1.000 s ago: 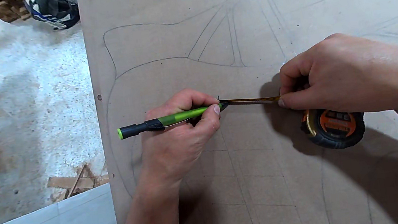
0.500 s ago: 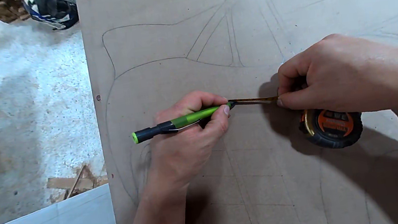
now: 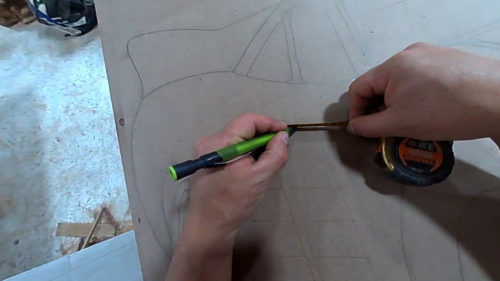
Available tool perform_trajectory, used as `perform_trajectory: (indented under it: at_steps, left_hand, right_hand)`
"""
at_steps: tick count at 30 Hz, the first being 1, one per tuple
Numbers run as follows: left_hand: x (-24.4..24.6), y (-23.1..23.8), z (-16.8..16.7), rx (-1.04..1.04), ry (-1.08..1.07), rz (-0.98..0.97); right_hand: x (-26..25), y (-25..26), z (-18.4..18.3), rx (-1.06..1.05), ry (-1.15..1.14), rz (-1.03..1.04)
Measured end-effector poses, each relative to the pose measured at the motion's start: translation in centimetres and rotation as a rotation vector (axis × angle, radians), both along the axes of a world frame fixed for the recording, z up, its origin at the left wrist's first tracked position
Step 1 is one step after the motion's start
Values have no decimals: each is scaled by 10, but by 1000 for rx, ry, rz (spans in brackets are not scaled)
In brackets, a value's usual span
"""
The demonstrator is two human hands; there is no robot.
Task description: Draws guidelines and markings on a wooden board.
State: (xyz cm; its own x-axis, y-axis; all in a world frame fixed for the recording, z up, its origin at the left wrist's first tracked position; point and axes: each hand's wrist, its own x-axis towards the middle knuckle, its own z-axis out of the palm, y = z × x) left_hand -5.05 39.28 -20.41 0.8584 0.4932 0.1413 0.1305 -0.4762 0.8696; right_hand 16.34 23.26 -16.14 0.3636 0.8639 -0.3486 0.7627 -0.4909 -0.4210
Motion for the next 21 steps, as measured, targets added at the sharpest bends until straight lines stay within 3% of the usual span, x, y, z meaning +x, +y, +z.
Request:
perform_trajectory:
  at_steps: [21]
  left_hand:
    - [1, 2, -3, -21, -27, -21]
  right_hand:
    - [0, 0, 0, 1, 3, -2]
